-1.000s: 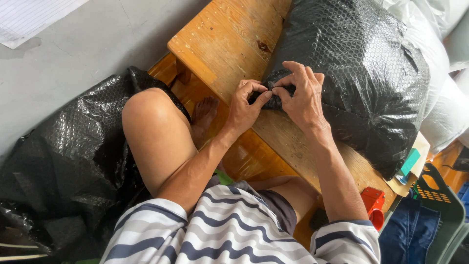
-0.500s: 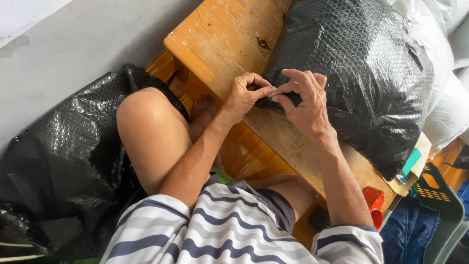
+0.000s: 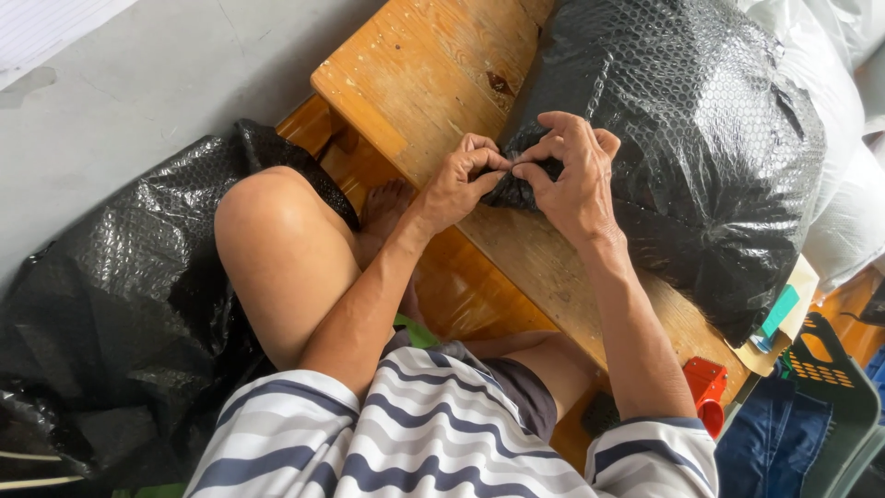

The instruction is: The person seals a black bubble mailer by folding the top edges and applying clear adhesive tape. They use a red tape dispenser to apply tape across the seam, then press the edges together to secure the package.

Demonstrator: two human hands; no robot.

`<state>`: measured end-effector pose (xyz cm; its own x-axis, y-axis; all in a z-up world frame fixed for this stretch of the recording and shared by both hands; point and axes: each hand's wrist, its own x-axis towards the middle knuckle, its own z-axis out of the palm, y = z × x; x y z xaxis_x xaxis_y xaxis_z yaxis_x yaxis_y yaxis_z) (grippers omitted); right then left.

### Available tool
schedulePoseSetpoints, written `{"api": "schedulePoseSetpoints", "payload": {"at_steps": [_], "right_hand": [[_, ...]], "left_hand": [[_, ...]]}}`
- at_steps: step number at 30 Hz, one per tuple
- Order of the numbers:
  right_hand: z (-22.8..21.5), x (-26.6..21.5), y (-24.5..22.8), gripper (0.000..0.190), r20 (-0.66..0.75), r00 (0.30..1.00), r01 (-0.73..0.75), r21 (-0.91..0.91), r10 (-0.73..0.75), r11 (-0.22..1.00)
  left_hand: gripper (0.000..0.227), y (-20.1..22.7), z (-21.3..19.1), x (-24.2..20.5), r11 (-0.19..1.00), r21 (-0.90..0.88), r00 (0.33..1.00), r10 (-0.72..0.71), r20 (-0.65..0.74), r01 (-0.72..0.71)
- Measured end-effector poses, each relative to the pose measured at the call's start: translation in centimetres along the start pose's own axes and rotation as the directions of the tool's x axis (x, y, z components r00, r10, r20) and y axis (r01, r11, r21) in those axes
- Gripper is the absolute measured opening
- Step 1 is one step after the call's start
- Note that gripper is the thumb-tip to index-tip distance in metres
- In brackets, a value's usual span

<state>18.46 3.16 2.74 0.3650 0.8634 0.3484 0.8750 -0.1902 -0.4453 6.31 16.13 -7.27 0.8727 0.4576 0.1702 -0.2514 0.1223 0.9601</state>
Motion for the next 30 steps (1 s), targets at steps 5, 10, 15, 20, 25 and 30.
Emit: {"api": "schedulePoseSetpoints", "payload": {"at_steps": [5,10,15,20,25,30], "right_hand": [[0.2,0.3,-0.1,0.059,-0.009,1.000,-0.023,-0.007,0.023,1.000],[1.0,0.1,0.4,0.062,-0.028,0.998,-0.064,-0.046,0.063,0.997],[0.6,0.6,-0.3,0.078,-0.075,0.993,-0.099,-0.177,0.087,0.979],[0.1,1.3,-0.7,0.079,-0.083,0.991,-0.118,-0.190,0.104,0.975],[0.6,2.3,0.5,0.064,-0.143,0.989,-0.066,-0.312,0.022,0.948],[0.4,2.5,0.5,0.071,-0.100,0.991,-0.113,-0.302,0.087,0.947]], "left_hand": [[0.014,0.2,0.4,-1.1,0.998,-0.054,0.996,-0.027,-0.089,0.022],[0.024,-0.5,0.8,-0.9,0.995,0.070,0.970,-0.054,-0.239,0.073],[0.038,-1.1,1.2,-0.9,0.985,-0.071,0.945,-0.171,-0.280,0.157],[0.042,-1.2,1.5,-1.0,0.977,-0.143,0.944,-0.193,-0.267,0.159],[0.035,0.3,1.5,-0.9,0.985,-0.132,0.962,-0.137,-0.234,0.108],[0.042,0.6,1.6,-1.2,0.972,-0.194,0.951,-0.178,-0.251,0.131]]}}
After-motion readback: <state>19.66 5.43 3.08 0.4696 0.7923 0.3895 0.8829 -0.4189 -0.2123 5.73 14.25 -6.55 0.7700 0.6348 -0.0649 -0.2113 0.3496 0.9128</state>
